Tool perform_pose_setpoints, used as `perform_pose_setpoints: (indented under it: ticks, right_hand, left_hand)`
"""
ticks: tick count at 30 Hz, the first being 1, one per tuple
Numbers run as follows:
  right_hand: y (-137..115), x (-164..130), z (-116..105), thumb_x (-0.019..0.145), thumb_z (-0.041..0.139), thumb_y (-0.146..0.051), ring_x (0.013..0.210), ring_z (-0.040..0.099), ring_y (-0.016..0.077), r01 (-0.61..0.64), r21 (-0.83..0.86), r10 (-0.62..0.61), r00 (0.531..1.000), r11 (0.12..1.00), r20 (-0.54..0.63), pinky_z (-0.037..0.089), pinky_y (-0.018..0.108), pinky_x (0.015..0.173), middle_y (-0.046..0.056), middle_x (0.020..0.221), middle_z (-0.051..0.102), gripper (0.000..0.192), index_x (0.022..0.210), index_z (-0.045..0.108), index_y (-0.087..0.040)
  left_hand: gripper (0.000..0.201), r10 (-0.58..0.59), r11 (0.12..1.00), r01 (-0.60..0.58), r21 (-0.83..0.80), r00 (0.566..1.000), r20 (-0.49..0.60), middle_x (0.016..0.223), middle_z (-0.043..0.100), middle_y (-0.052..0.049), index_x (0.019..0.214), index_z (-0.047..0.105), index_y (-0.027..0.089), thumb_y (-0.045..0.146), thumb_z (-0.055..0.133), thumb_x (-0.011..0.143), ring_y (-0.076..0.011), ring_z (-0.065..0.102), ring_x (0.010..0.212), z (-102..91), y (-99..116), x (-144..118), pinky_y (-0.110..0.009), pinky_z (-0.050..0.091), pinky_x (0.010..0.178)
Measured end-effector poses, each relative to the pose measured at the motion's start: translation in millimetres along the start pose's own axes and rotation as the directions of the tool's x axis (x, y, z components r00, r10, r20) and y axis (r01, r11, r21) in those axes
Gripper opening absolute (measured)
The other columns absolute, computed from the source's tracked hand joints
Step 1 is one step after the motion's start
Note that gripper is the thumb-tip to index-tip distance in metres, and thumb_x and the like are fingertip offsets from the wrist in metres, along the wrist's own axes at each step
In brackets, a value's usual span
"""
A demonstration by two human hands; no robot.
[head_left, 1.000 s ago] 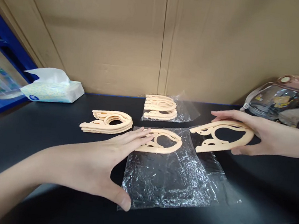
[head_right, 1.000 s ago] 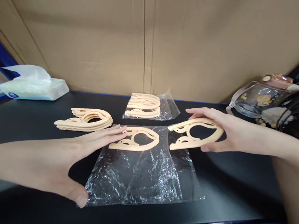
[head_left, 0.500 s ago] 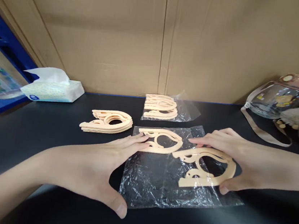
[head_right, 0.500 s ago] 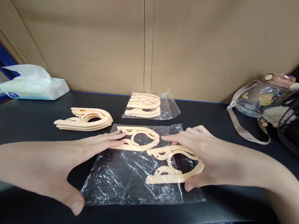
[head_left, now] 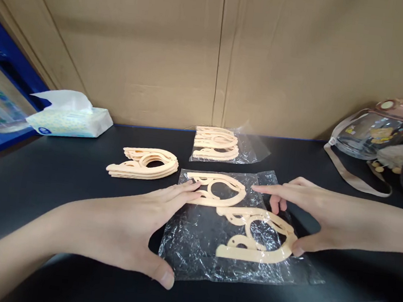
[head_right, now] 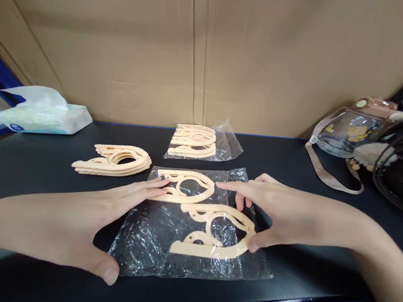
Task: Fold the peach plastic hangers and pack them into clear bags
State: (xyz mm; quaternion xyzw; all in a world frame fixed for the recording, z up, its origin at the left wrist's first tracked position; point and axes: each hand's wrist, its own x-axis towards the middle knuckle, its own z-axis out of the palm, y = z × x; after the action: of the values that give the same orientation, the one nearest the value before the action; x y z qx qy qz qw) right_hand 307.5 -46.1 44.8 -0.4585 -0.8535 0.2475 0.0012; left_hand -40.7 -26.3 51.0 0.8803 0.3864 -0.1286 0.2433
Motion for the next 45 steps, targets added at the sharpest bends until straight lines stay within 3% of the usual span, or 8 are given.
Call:
perform_pose_setpoints:
  ticks: [7,12,17,28,34,38,41,45]
  right_hand:
    - [-14,15,14,0.074,0.071,-0.051,0.100,0.055,0.0229,0.092,0.086,-0.092,0.996,0.992,0.001,0.046,0.038,0.089,0.000,0.101,0.062,0.094,0.150,0.017,-0.040]
    - [-3,13,8,0.075,0.071,-0.048,0.098,0.056,0.0218,0.073,0.089,-0.071,0.997,0.993,-0.031,0.045,0.037,0.089,0.000,0.102,0.062,0.090,0.150,0.020,-0.040]
    - [-8,21,12,0.075,0.069,-0.054,0.090,0.056,0.0210,0.083,0.095,-0.076,0.995,0.992,-0.072,0.046,0.035,0.080,0.001,0.093,0.061,0.090,0.150,0.023,-0.035]
    - [-7,29,19,0.076,0.067,-0.058,0.085,0.055,0.0194,0.101,0.034,-0.096,0.986,0.994,-0.137,0.045,0.034,0.079,0.000,0.090,0.061,0.086,0.149,0.026,-0.035]
    - [-6,29,18,0.079,0.065,-0.056,0.083,0.056,0.0198,0.092,0.020,-0.088,0.986,0.996,-0.144,0.046,0.035,0.078,0.001,0.089,0.062,0.082,0.148,0.028,-0.035]
    - [-5,28,16,0.079,0.065,-0.054,0.081,0.058,0.0195,0.064,0.011,-0.062,0.987,0.998,-0.152,0.046,0.034,0.075,0.000,0.088,0.063,0.079,0.147,0.030,-0.035]
    - [-4,26,15,0.083,0.062,-0.051,0.083,0.058,0.0190,0.042,0.001,-0.041,0.987,0.999,-0.152,0.047,0.033,0.076,-0.001,0.089,0.064,0.074,0.147,0.029,-0.037]
    - [0,26,15,0.087,0.057,-0.046,0.082,0.059,0.0185,0.019,-0.058,-0.029,0.981,0.998,-0.192,0.047,0.033,0.075,-0.001,0.090,0.064,0.068,0.148,0.027,-0.036]
  left_hand:
    - [0.114,0.030,1.000,-0.029,0.005,0.998,-0.048,0.158,0.005,-0.005,0.152,0.003,0.025,0.073,0.064,0.067,-0.0316,0.014,0.143,4.1,0,0,-0.044,0.030,0.113]
    - [0.091,0.033,0.999,-0.033,-0.007,0.996,-0.088,0.158,0.013,-0.003,0.151,0.020,0.026,0.065,0.058,0.078,-0.0298,0.018,0.143,3.6,5,0,-0.044,0.030,0.113]
    - [0.095,0.041,0.999,-0.040,0.014,0.995,-0.086,0.158,0.010,-0.005,0.152,0.015,0.022,0.067,0.056,0.079,-0.0298,0.017,0.144,7.1,4,1,-0.044,0.029,0.113]
    - [0.092,0.058,0.998,-0.056,0.028,0.996,-0.073,0.158,0.010,-0.006,0.152,0.013,0.020,0.064,0.054,0.082,-0.0287,0.015,0.144,6.2,8,1,-0.042,0.026,0.115]
    - [0.088,0.042,0.999,-0.038,0.027,0.988,-0.147,0.159,0.012,-0.003,0.150,0.024,0.031,0.068,0.057,0.077,-0.0351,0.012,0.144,7.6,8,-1,-0.051,0.028,0.113]
    - [0.082,0.015,1.000,-0.010,0.021,0.975,-0.223,0.154,0.029,-0.002,0.144,0.037,0.037,0.068,0.063,0.072,-0.0398,0.017,0.142,8.8,7,-1,-0.054,0.034,0.109]
    - [0.081,0.006,1.000,-0.002,0.016,0.976,-0.220,0.150,0.035,-0.002,0.144,0.037,0.037,0.067,0.063,0.073,-0.0390,0.024,0.141,8.7,7,-3,-0.052,0.037,0.108]
    - [0.091,0.011,1.000,-0.005,0.027,0.977,-0.214,0.152,0.033,-0.003,0.148,0.029,0.034,0.073,0.060,0.071,-0.0389,0.023,0.141,4.8,7,-3,-0.051,0.036,0.108]
